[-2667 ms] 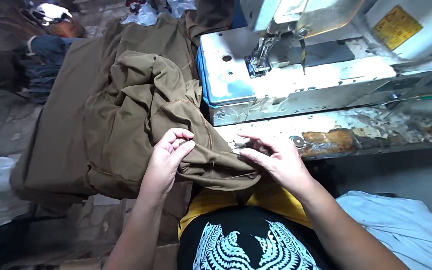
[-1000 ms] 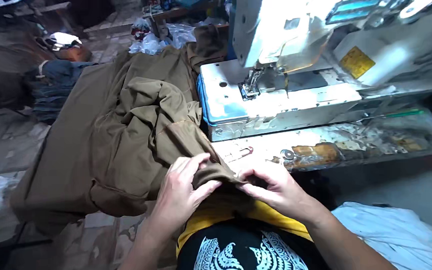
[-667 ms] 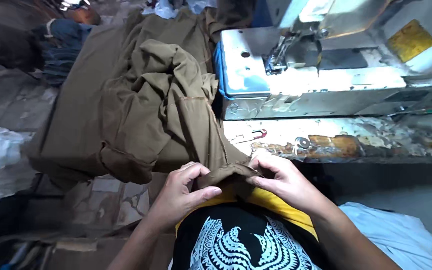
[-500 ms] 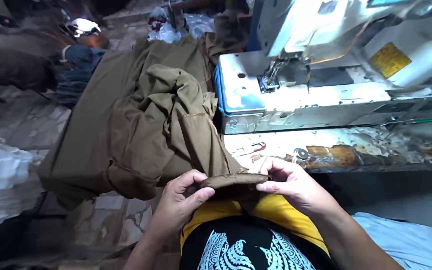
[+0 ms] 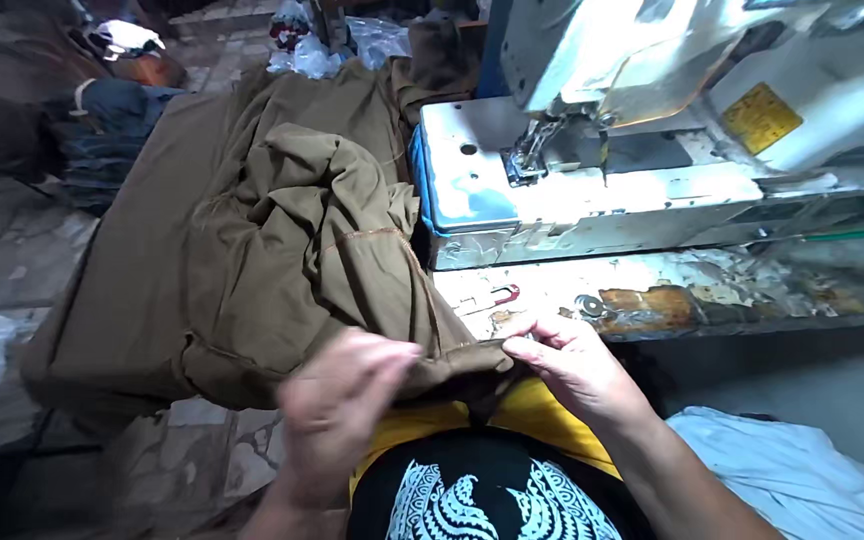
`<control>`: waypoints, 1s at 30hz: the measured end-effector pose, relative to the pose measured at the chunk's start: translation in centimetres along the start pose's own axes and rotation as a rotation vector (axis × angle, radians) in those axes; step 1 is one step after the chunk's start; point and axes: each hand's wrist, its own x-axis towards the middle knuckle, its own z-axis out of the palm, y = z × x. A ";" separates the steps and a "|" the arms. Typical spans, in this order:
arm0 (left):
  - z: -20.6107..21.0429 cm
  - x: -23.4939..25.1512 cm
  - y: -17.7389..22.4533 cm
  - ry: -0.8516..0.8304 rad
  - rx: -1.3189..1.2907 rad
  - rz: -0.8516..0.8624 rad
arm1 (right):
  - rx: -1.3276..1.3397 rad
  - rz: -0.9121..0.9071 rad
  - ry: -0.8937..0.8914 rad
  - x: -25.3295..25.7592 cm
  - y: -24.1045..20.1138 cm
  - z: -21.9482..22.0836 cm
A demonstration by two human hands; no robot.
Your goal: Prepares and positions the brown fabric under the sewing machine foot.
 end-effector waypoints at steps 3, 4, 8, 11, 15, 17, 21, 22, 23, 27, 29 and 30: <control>-11.5 -1.6 -4.0 0.172 0.278 -0.152 | -0.040 0.002 0.008 -0.5 0.3 -1.4; -15.7 -2.5 -5.4 0.242 0.429 -0.213 | -0.052 -0.003 0.004 -0.5 0.5 -1.6; -19.6 -3.0 -4.1 0.234 0.811 -0.394 | -0.064 -0.026 -0.019 -0.4 0.9 -1.8; -9.1 -0.5 -0.2 0.068 0.406 -0.285 | -0.106 -0.055 -0.028 -0.4 0.7 -1.6; 1.1 0.4 -1.1 -0.425 -0.035 -0.330 | -0.157 -0.115 0.000 0.4 -0.2 -0.9; 1.6 -0.1 -1.5 -0.437 -0.118 -0.321 | -0.174 -0.081 0.082 0.8 -0.3 -0.7; 0.8 -0.7 -1.7 -0.247 -0.287 -0.501 | -0.192 -0.037 0.075 1.3 0.8 -0.5; 0.9 -0.9 -1.5 -0.188 -0.367 -0.538 | -0.206 -0.055 0.051 1.5 1.1 -0.3; 1.1 -1.0 -1.3 -0.139 -0.443 -0.552 | -0.222 -0.082 0.029 1.7 1.4 -0.1; 0.4 -1.1 -0.7 -0.109 -0.399 -0.370 | -0.231 -0.184 -0.064 1.9 1.2 0.4; -0.3 -1.0 -0.3 -0.154 -0.243 -0.264 | -0.192 -0.192 -0.138 1.5 0.7 0.4; -0.4 -1.0 -0.1 -0.161 -0.141 -0.217 | -0.182 -0.191 -0.162 1.3 0.4 0.5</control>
